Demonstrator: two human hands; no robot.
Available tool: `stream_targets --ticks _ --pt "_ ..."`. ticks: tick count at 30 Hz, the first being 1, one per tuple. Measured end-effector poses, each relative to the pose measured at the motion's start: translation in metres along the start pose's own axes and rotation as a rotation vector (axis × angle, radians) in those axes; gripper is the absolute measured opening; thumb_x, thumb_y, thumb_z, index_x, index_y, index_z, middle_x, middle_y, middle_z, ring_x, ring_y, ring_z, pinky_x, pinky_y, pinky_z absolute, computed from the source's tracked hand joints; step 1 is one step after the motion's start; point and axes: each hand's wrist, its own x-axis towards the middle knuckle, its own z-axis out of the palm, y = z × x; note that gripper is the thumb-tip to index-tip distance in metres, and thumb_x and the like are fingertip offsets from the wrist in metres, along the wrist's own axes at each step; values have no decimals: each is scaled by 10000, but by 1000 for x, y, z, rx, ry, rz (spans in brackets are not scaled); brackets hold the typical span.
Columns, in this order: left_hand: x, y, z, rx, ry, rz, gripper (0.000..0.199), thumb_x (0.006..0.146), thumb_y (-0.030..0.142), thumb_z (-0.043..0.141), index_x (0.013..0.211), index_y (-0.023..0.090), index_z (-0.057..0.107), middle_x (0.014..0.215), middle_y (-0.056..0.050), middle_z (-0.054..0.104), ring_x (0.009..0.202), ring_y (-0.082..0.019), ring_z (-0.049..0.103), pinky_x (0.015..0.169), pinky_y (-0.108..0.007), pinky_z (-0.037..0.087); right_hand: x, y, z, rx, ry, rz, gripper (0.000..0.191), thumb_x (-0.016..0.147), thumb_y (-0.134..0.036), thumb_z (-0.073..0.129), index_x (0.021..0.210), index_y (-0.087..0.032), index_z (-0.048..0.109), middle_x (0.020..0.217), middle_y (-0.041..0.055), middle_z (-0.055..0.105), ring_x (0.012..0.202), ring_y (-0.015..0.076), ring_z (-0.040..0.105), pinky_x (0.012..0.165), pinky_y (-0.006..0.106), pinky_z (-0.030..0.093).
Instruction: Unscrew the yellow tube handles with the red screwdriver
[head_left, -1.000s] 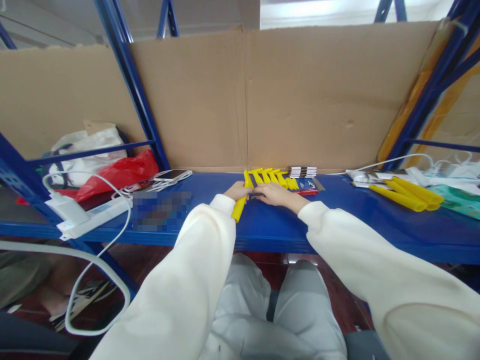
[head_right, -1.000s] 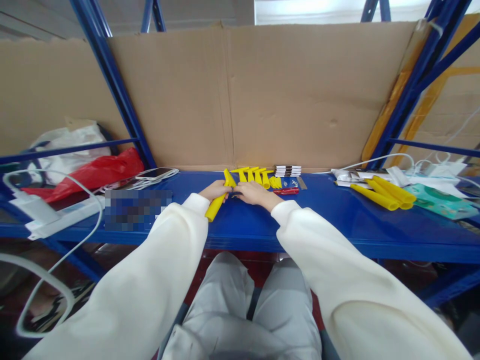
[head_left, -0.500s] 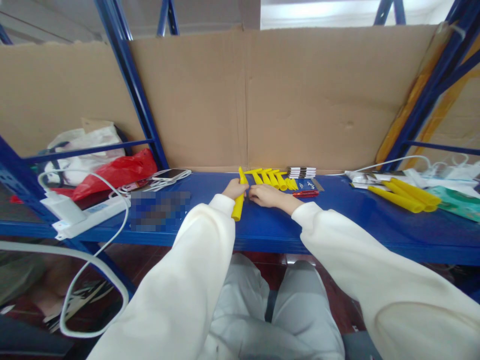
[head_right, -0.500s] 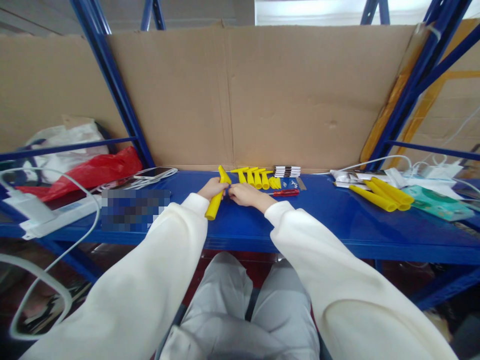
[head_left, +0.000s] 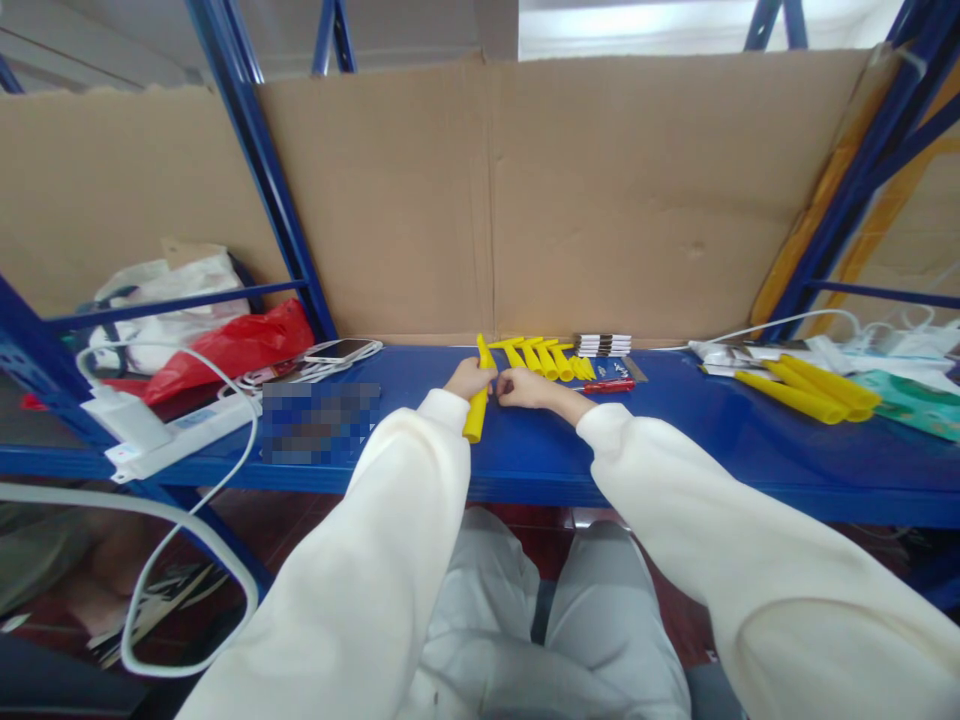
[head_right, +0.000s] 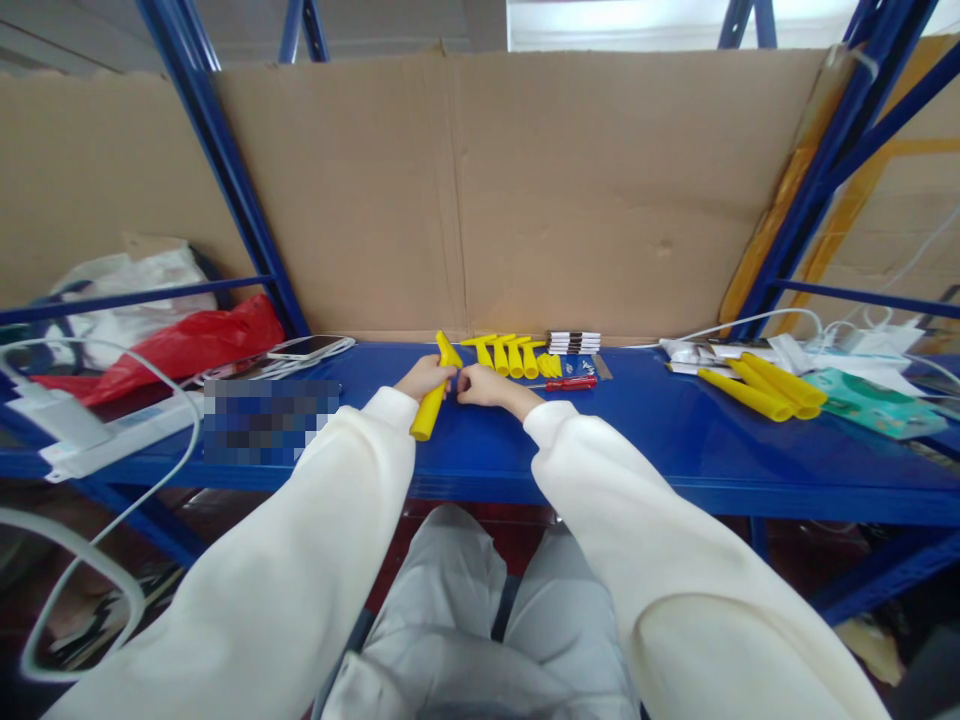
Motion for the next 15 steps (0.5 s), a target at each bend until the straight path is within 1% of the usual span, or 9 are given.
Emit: stream_targets --ticks 3,6,9,11,12,15 --pt "1 0 0 -4 -1 1 143 815 30 542 760 140 615 440 56 486 400 -111 468 449 -210 393 -1 2 2 82 2 24 111 718 -67 660 766 -161 698 772 4 709 679 126 623 677 229 489" --pt "0 0 0 -5 3 -7 134 827 31 539 798 130 624 432 60 481 390 -110 461 442 -209 388 -1 2 3 142 16 29 83 701 -90 670 728 -165 690 767 11 708 691 138 627 709 252 504" --pt "-2 3 0 -10 7 -26 131 839 38 545 891 104 645 430 64 481 386 -118 472 446 -213 393 1 5 -3 201 84 29 82 688 -90 666 680 -171 660 730 -1 691 676 134 616 713 260 510" --pt "-4 4 0 -14 7 -46 147 853 54 551 957 91 648 427 66 480 383 -125 482 451 -216 399 2 10 -17 243 166 47 100 676 -81 665 650 -173 637 681 -16 669 646 122 598 698 253 507" --pt "-5 5 0 -18 7 -53 155 861 61 552 981 88 647 424 67 478 381 -127 486 454 -217 402 2 14 -27 271 227 71 106 670 -77 663 639 -173 631 656 -19 657 629 115 588 687 246 503" --pt "-7 6 0 -31 5 -58 175 867 55 549 1011 87 641 417 73 466 378 -127 487 457 -215 404 -5 34 -63 350 365 198 107 661 -83 682 637 -175 632 577 -28 612 575 104 554 622 222 485"
